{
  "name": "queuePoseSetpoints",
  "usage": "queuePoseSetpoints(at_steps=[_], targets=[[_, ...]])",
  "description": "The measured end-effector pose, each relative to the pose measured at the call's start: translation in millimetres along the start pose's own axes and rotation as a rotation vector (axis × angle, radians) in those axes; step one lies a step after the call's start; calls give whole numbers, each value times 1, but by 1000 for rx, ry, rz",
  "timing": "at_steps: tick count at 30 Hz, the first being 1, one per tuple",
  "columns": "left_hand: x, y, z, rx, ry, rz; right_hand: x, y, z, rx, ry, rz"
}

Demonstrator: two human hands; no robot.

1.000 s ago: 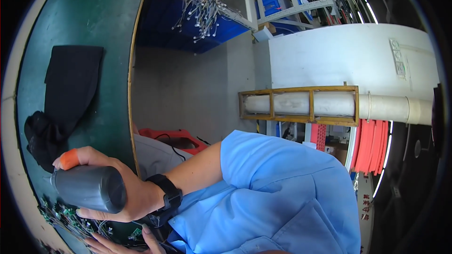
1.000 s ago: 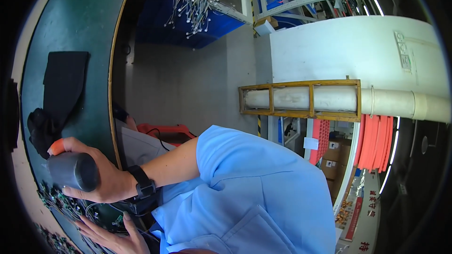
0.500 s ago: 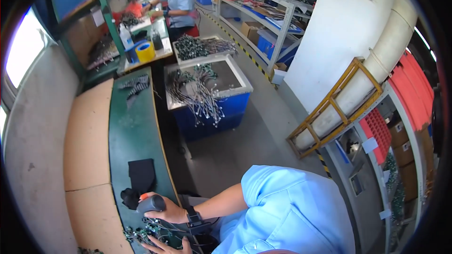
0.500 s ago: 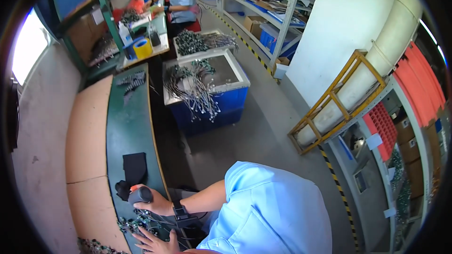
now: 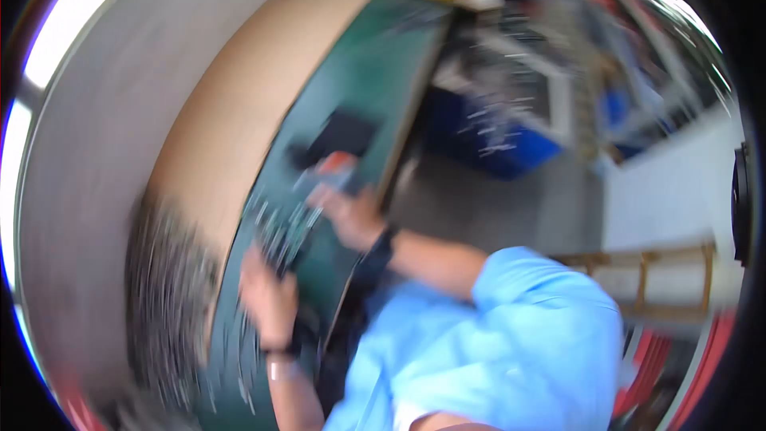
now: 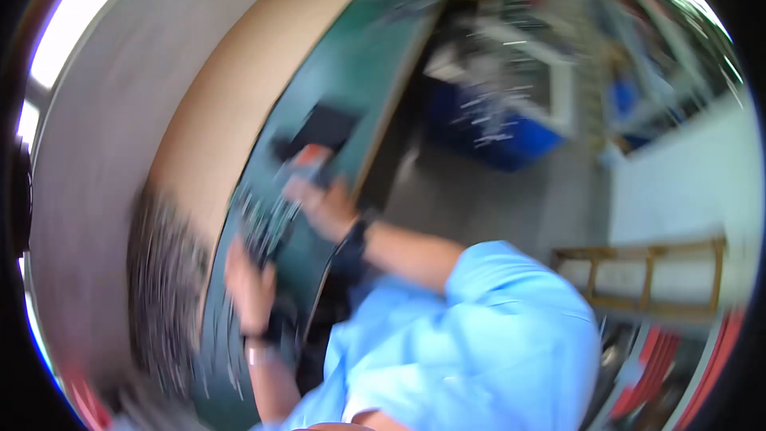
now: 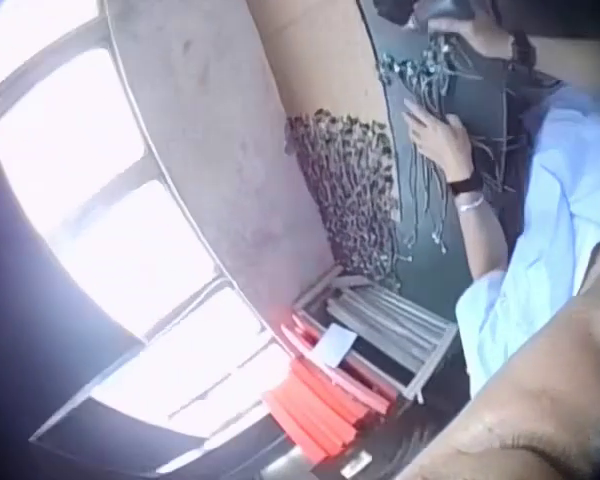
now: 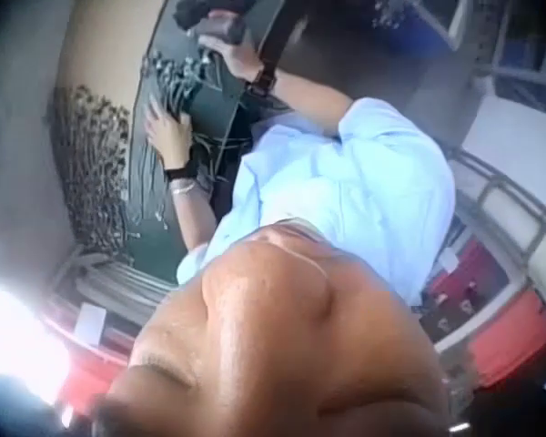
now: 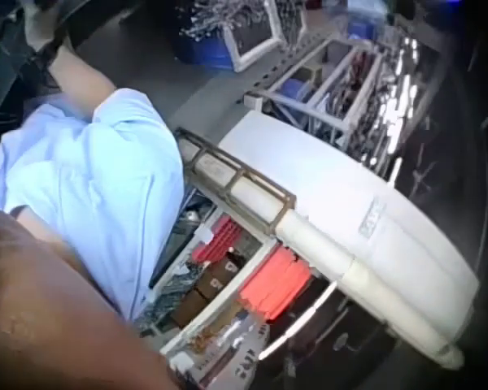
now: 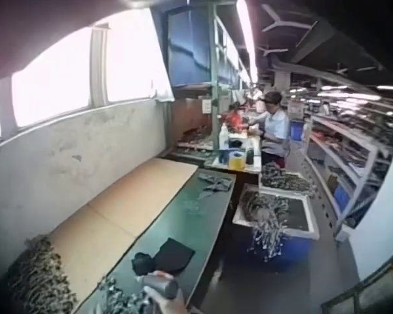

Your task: The recorder is applying a substance or adhesive to the connectors of multiple wire harnesses at a workbench.

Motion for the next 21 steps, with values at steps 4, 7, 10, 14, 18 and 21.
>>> queuePoseSetpoints(at_steps=[4, 7, 10, 14, 18, 21], targets=[[15, -7, -21, -175, -284, -21, -16, -2, 27, -449, -115, 49], [30, -9, -57, -188, -437, -125, -14, 18, 36, -527, -48, -6], [32, 0, -78, -93, -475, -243, -9, 21, 39, -581, -25, -11], [14, 22, -88, 153, -453, -377, -2, 21, 38, -504, -66, 57], [-8, 32, -68, 498, -506, -364, 0, 19, 39, -486, -84, 165], [-8, 51, -35, 884, -597, -332, -4, 15, 44, -552, -35, 215]])
Point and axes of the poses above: each hand's wrist, its own x-axis away from the middle knuckle, its own y-axis out of the palm, z = x × y, the point moved 8 cm from there along -x, towards the middle knuckle, and after that the axes turned 2 degrees about x, right-handed, at the moved point
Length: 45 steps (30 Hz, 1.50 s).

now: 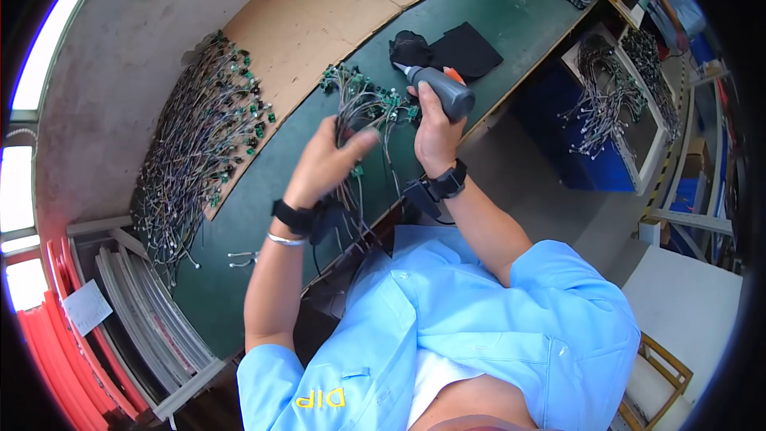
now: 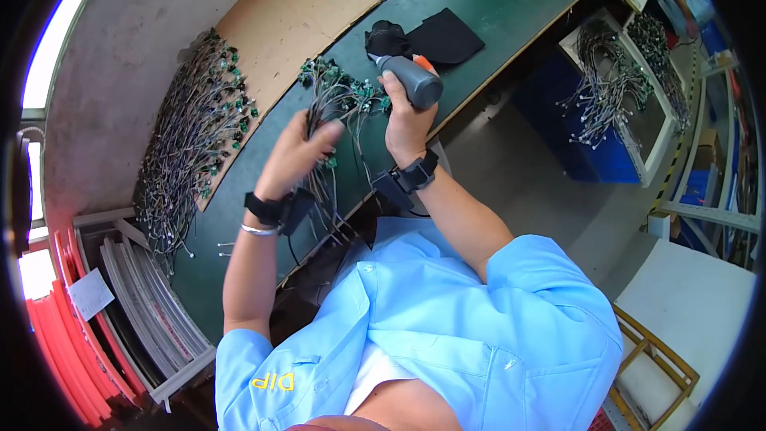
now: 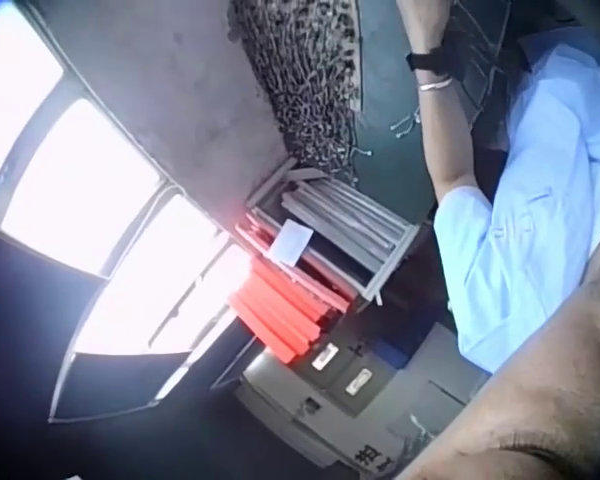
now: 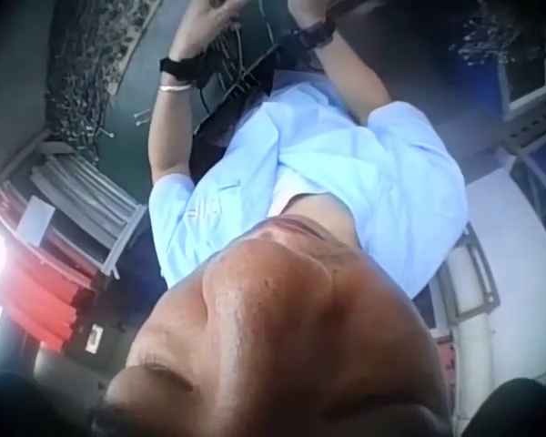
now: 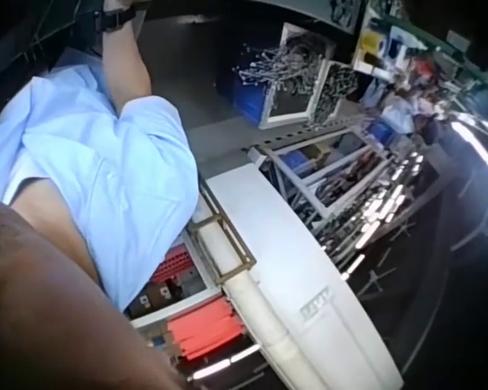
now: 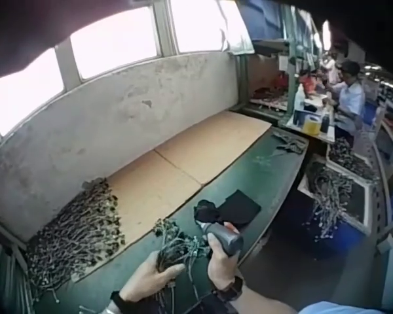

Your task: The recorder is applying a substance or adhesive to the connectors of multiple wire harnesses at a workbench.

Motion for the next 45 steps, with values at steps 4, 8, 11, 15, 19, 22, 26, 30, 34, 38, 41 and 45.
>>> queuePoseSetpoints(at_steps=[4, 8, 11, 15, 19, 22, 26, 30, 34, 38, 41, 45], targets=[[14, 27, 29, -467, 398, 250, 1, 3, 0, -49, 8, -39], [8, 22, 25, -516, 329, 393, -1, -2, 1, -71, 31, -35], [-20, -9, 1, -317, 246, 321, 2, -2, -5, -74, 12, -39], [-50, -33, 19, -287, 429, -30, 0, -6, -8, -83, -6, -50], [-50, -53, 30, -415, 438, 31, 5, -5, -2, -87, 15, -59], [-34, -61, 36, -550, 480, 242, -1, -2, 2, -74, 24, -76], [24, -36, 62, -690, 443, 454, -2, -7, -3, -11, 15, -82], [71, 5, 48, -894, 446, 369, 13, -8, -5, 101, 117, -62], [95, -4, 26, -801, 319, 254, 38, 17, -1, 72, 30, -274], [101, -12, 14, -736, 388, 258, 59, 52, 32, -557, 666, -381], [88, -23, -4, -697, 371, 249, 68, 63, 67, -542, 998, -441], [58, -63, -12, -818, 329, 319, 58, 75, 96, -225, 1103, -452]])
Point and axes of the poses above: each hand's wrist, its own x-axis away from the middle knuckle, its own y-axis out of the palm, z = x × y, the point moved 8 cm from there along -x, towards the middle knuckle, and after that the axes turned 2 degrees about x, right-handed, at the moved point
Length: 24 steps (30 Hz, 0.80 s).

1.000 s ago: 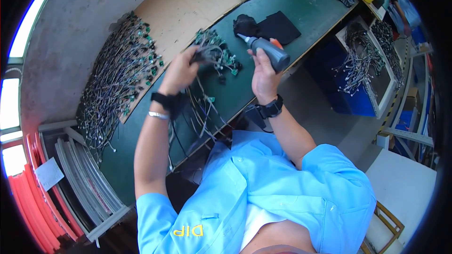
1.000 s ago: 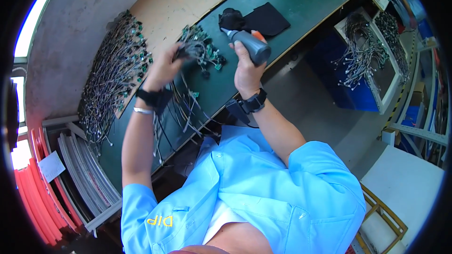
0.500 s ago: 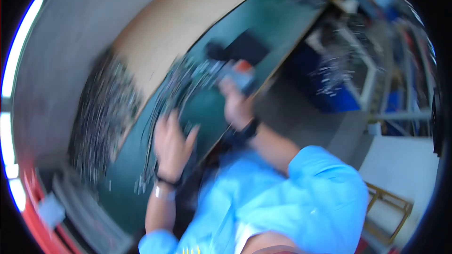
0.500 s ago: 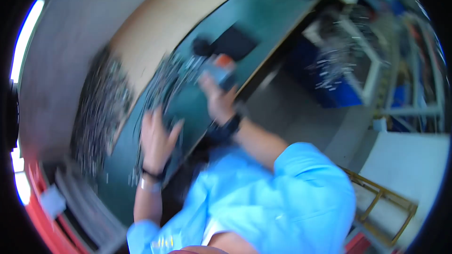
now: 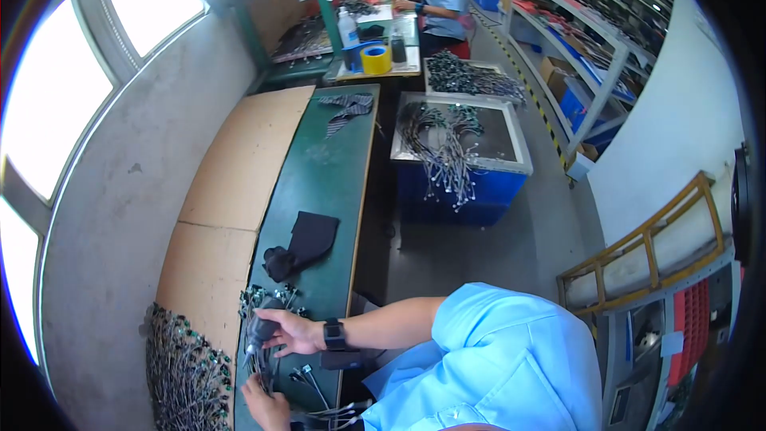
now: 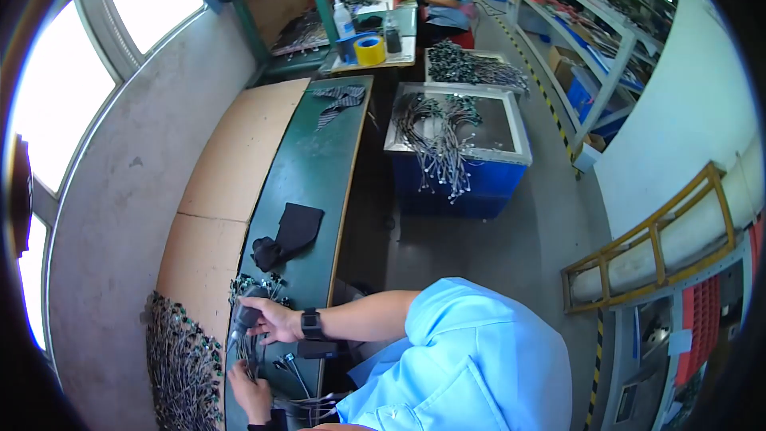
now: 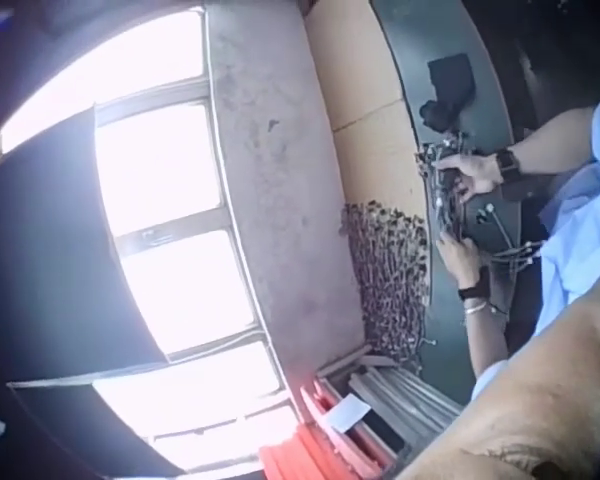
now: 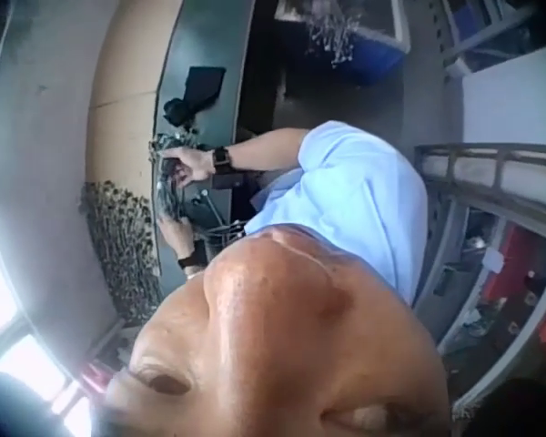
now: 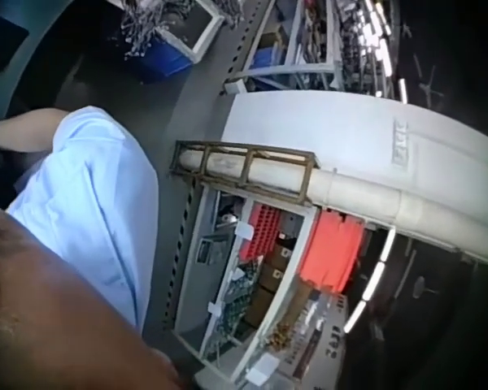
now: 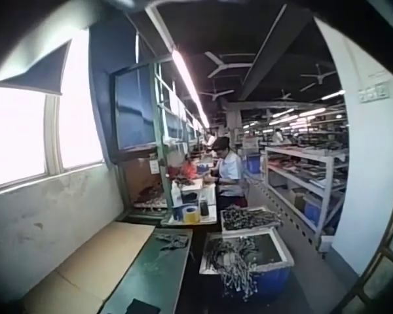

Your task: The recorder is applying a substance or adhesive to the connectors of multiple wire harnesses at a workbench.

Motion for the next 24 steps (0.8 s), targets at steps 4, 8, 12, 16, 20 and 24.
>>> queuePoseSetpoints(at_steps=[4, 8, 12, 16, 20, 24], targets=[[-5, -23, 10, -217, 112, 183, -7, 2, -2, 126, 34, -56], [26, -22, 71, -89, 248, 233, -9, 8, -5, 86, 62, -148], [29, 13, 59, -13, 90, -53, -8, 5, -3, 39, 49, -129], [29, 18, 35, 49, 24, -107, -10, 2, -4, 57, 11, -147], [35, 28, 25, -4, -13, -154, -9, 5, -1, 91, 10, -183], [40, 14, 30, -103, 73, -1, -9, 4, -1, 100, 11, -181]])
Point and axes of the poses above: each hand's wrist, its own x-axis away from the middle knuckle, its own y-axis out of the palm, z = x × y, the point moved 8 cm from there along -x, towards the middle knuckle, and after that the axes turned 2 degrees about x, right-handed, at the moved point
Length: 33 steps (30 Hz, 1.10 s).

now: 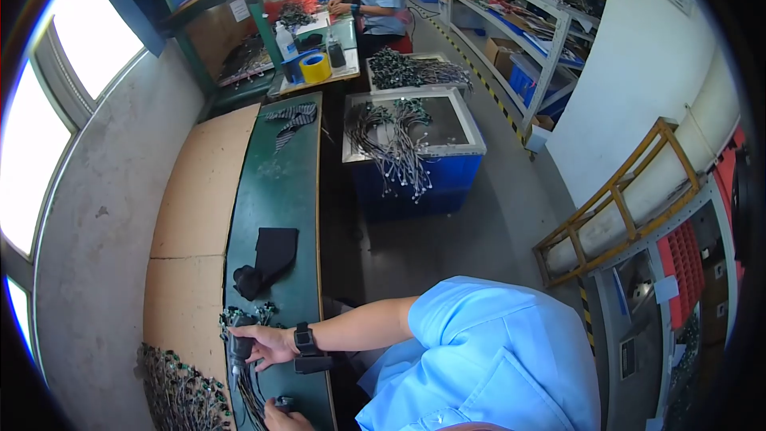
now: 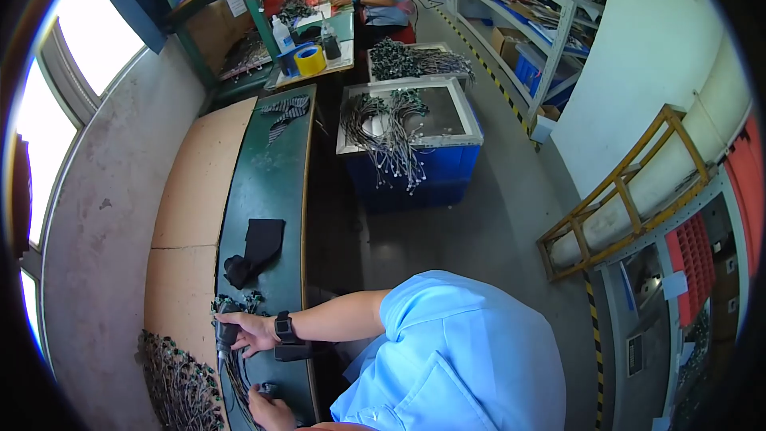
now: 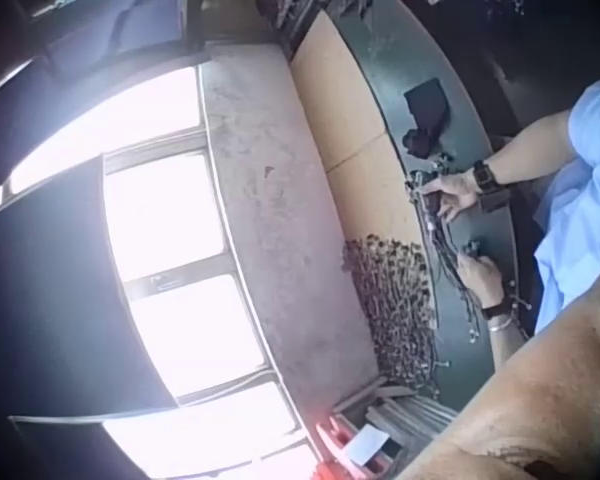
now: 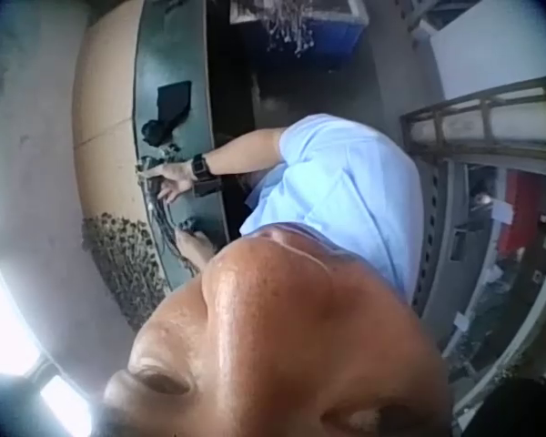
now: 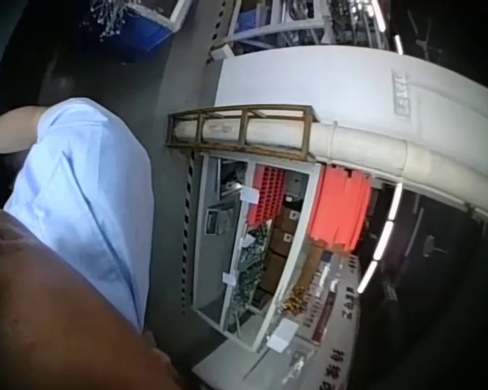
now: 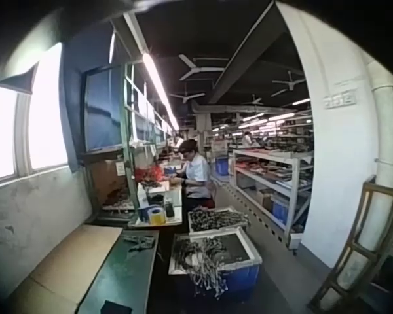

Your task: The recorder is applying a substance or adhesive to the connectors of multiple wire harnesses at a workbench.

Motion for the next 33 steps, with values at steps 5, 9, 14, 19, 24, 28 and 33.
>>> queuePoseSetpoints(at_steps=[5, 9, 14, 19, 24, 28, 33], targets=[[6, -58, -36, 724, -322, -12, 0, 0, -1, -17, 3, 3], [27, -157, -59, 853, -311, 164, -1, 4, 2, -25, 13, -3], [-5, -173, -44, 836, -262, 158, -2, -4, 1, -21, 2, -8], [-28, -173, -30, 755, -193, 123, -2, -2, 4, -37, 20, 19], [-68, -152, -19, 684, -94, 51, 4, -10, -4, -34, -13, 24], [-67, -93, -53, 581, -327, -129, 2, 8, 1, 16, 5, -12], [-93, 3, -107, 794, -74, 384, 8, 4, 0, -27, -4, 32]])
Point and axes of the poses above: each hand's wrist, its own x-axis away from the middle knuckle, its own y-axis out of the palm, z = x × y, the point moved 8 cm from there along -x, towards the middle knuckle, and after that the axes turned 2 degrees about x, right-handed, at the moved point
